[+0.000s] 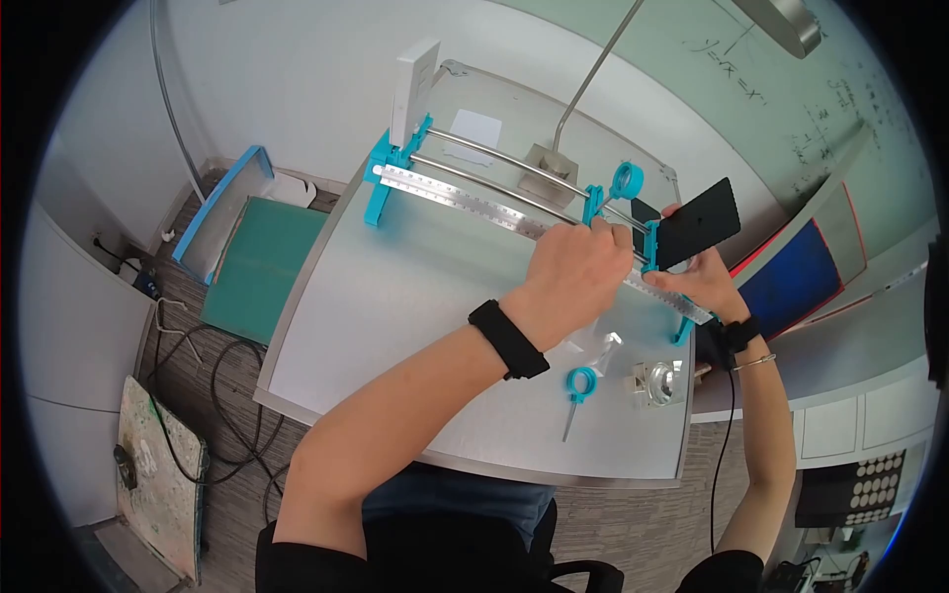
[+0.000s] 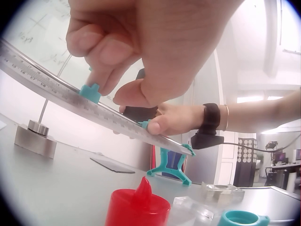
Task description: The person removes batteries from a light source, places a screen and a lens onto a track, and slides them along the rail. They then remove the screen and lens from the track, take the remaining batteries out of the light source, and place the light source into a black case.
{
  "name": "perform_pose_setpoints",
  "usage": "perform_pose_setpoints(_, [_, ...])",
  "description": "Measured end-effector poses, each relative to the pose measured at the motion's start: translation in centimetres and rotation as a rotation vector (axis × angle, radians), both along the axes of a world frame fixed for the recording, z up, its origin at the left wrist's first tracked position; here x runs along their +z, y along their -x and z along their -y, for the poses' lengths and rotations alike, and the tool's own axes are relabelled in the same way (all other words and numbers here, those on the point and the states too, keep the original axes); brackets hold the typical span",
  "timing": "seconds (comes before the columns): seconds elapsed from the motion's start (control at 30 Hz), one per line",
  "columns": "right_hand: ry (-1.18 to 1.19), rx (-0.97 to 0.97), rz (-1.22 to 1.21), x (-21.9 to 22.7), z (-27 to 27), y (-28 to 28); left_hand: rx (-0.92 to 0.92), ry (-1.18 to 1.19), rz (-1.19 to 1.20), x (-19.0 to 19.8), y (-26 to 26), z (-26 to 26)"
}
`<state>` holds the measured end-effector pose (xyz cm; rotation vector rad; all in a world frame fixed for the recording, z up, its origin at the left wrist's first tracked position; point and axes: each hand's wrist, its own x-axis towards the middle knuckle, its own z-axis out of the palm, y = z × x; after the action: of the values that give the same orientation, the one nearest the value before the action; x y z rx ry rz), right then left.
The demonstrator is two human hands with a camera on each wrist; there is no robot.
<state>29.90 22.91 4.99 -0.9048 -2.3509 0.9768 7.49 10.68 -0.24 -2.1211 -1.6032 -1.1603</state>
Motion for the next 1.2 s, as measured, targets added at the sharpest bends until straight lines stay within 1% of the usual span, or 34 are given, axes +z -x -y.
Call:
perform_pose_setpoints(0.2, [0.031,0.012,-0.033,-0.3,-0.4,-0.9,-0.034,0.009,0.015,0.3,0.2,-0.1])
perform_pose_setpoints(0.3, [0.042,0.008,-0.032,-0.5,-0.4,-1.0,-0.038,0.019,-0.010,0.3,-0.5,-0.3])
perform_pose_setpoints(0.37, [0.027,0.011,-0.032,-0.3,-0.3,-1.0,-0.073,0.039,-0.027,0.5,-1.2,-0.6])
perform_pose_setpoints(0.57, [0.022,0.019,-0.034,-0.3,-0.3,-1.1,-0.094,0.008,0.005,0.5,-2.9,-0.8])
perform_pose_setpoints(0.7, [0.022,0.030,-0.049,-0.3,-0.3,-1.0,-0.098,0.005,0.007,0.5,-3.0,-0.7])
perform_pose_setpoints(0.8, [0.036,0.018,-0.033,-0.2,-0.2,-1.0,-0.087,-0.022,-0.041,0.6,-3.0,-0.6])
perform_pose_setpoints(0.87, [0.013,0.027,-0.038,-0.3,-0.3,-1.0,-0.087,0.025,-0.068,0.9,-3.1,-0.5])
perform_pose_setpoints(1.2, [0.022,0.026,-0.056,-0.4,-0.4,-1.2,-0.106,0.024,-0.064,1.0,-3.0,-0.6])
